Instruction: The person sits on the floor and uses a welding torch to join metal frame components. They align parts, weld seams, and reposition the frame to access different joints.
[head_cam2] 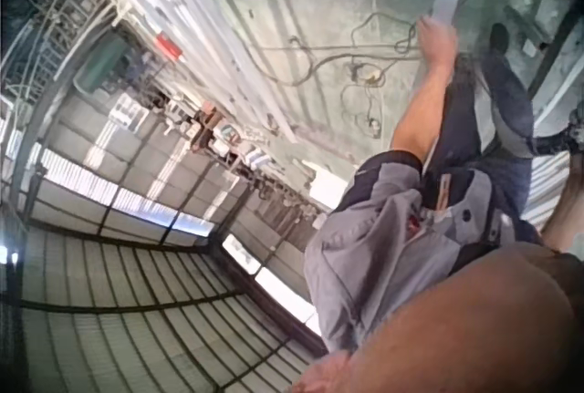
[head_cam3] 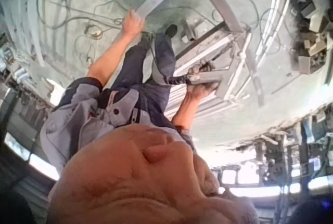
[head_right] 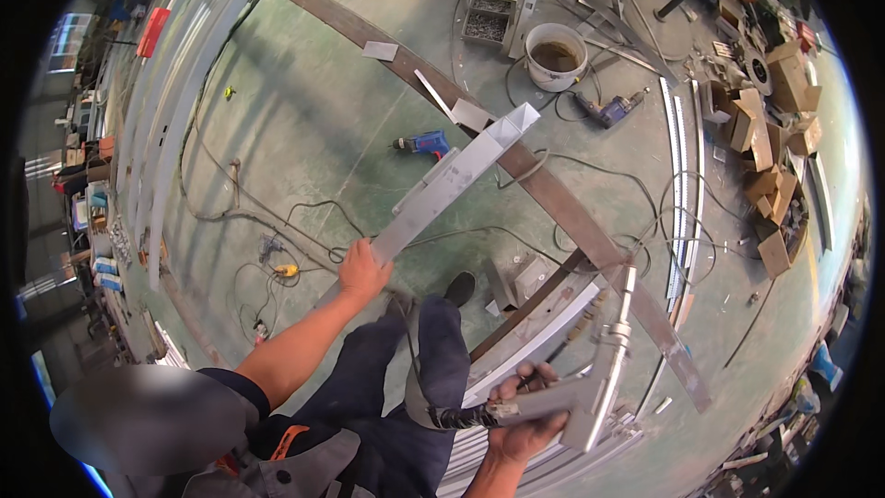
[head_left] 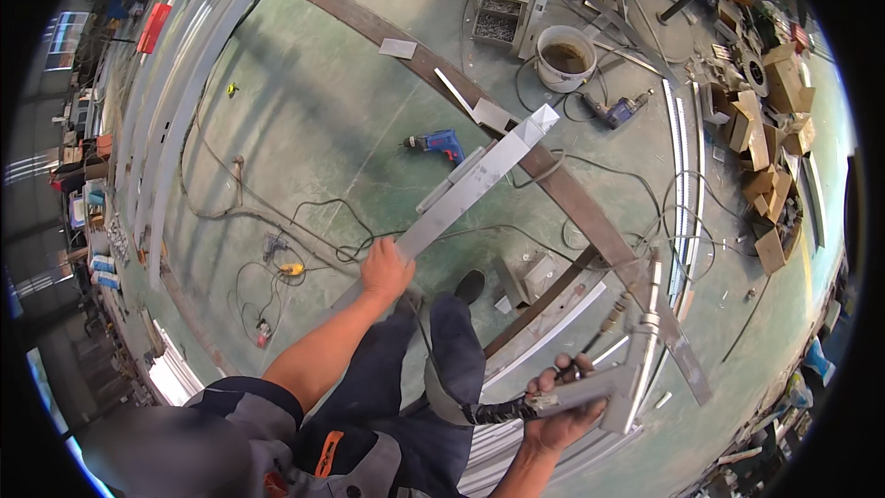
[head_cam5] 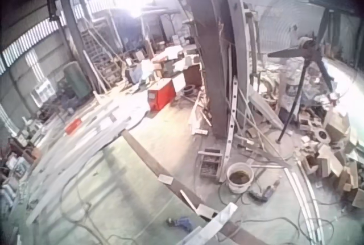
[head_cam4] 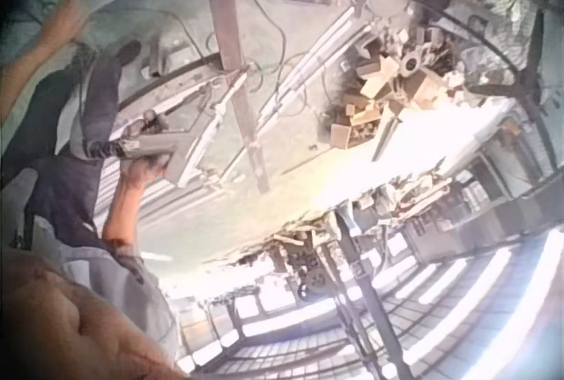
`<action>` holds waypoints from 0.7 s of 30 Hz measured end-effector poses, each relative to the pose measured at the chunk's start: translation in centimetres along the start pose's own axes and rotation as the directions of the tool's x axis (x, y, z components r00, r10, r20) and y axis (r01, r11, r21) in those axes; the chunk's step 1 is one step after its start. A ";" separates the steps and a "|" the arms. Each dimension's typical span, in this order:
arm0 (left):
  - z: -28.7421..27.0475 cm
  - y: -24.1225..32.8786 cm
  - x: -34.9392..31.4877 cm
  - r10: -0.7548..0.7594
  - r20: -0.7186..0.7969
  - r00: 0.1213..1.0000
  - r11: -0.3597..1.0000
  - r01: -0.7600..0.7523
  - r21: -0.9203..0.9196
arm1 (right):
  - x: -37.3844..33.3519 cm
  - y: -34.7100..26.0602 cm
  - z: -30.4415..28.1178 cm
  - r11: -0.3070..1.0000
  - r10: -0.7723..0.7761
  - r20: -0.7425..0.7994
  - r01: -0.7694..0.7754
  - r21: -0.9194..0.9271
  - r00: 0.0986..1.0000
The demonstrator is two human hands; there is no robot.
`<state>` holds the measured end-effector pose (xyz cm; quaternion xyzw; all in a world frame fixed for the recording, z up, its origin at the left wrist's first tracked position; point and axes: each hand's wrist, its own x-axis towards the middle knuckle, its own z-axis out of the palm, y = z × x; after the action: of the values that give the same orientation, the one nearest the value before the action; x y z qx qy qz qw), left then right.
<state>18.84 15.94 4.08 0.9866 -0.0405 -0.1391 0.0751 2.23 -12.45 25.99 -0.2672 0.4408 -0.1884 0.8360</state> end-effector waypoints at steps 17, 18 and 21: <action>-1.8 -0.9 -1.3 -0.022 0.132 0.991 1.000 0.025 -0.014 | 13.9 -1.7 1.5 0.961 -0.030 -0.131 -0.007 -0.276 0.991; -2.2 -0.9 -1.8 -0.030 0.155 0.987 0.999 0.035 -0.026 | 14.4 -1.9 1.5 0.955 -0.020 -0.145 -0.024 -0.294 0.989; -3.1 -0.5 -1.2 -0.032 0.181 0.983 0.997 0.044 -0.061 | 16.8 -1.4 1.2 0.953 0.012 -0.168 -0.062 -0.297 0.986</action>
<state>18.65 17.01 7.29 0.9677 -0.0238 -0.2300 0.1005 12.15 -22.46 16.73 -0.3665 0.5368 -0.1248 0.7496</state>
